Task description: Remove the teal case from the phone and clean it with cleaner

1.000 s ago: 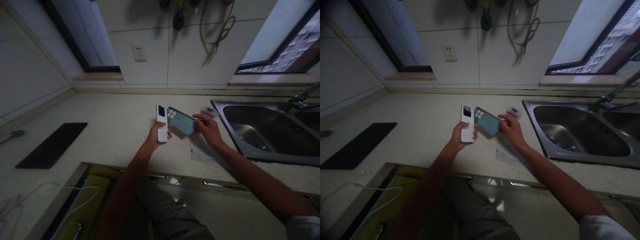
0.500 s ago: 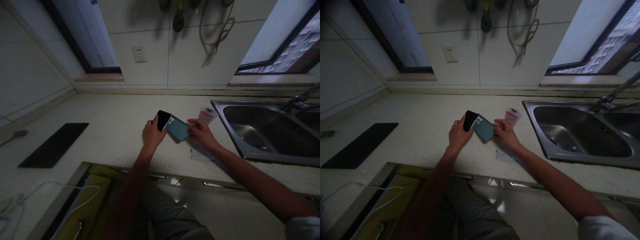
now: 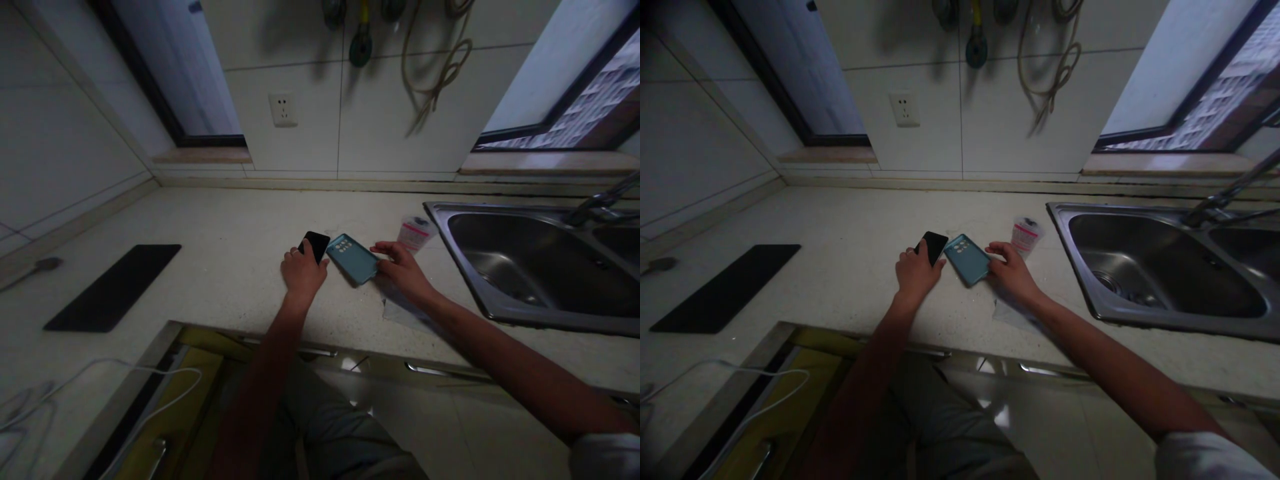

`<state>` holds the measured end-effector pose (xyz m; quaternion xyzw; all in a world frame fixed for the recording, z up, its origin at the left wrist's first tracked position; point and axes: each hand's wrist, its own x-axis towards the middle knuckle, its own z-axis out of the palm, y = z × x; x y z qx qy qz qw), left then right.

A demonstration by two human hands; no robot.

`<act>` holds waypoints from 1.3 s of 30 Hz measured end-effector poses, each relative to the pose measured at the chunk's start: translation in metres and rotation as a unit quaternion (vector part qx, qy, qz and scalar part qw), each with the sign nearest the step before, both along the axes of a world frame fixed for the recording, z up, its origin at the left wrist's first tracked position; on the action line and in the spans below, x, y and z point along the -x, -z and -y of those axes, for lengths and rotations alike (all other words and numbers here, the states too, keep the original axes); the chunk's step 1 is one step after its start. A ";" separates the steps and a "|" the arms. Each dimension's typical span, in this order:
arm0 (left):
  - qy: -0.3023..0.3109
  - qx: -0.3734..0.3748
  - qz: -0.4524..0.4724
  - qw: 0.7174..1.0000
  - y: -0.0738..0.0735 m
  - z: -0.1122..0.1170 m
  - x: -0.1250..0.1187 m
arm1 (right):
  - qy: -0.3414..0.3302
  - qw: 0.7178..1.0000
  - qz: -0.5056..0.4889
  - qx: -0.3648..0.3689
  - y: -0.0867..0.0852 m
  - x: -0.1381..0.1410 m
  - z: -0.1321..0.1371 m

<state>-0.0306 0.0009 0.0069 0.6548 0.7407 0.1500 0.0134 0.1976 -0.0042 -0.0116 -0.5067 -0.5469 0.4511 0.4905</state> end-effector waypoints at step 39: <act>-0.007 -0.021 -0.024 0.999 0.019 0.005 -0.010 | -0.032 0.999 0.024 0.001 0.006 0.002 0.002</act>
